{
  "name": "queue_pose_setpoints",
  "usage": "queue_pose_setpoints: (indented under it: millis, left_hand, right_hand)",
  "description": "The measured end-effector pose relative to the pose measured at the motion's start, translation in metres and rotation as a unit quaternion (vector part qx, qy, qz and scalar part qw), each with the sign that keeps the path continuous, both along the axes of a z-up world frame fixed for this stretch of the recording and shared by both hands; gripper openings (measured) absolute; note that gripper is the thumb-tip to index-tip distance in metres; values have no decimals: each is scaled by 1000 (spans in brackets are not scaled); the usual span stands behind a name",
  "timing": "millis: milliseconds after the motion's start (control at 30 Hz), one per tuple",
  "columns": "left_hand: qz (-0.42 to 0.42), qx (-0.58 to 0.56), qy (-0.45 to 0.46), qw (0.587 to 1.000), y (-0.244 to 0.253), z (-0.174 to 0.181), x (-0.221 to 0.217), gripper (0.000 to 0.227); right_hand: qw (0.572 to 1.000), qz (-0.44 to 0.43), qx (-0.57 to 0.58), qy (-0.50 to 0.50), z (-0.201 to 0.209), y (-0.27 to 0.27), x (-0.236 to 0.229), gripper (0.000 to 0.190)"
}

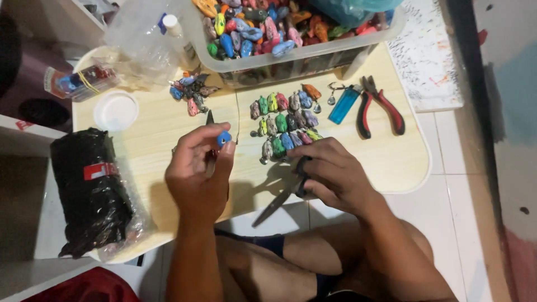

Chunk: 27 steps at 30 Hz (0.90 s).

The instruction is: Assembling and modifying small colorful fishing lures using pliers and scissors

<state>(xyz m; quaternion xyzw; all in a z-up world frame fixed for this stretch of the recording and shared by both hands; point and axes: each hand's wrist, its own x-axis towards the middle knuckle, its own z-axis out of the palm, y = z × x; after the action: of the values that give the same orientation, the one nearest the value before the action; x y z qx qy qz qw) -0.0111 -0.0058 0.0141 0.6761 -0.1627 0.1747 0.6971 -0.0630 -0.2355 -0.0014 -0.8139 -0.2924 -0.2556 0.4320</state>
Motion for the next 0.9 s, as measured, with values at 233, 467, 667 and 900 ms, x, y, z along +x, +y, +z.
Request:
queue_pose_setpoints:
  millis: [233,467,667,900]
  left_hand:
    - [113,251,-84,958,18,0,14,20]
    - [114,327,19,938,5,3,17,28]
    - [116,329,4,937,6,1,17,28]
    - [116,332,1,936,9,-1,15,28]
  right_hand:
    - [998,32,40,26,-38,-9,6,32]
    - [994,71,4,77,-33,-13,4,16]
    - [996,68,-2,56,-22,-10,8,14]
    - [995,82,29,47,-19,-8,4,17]
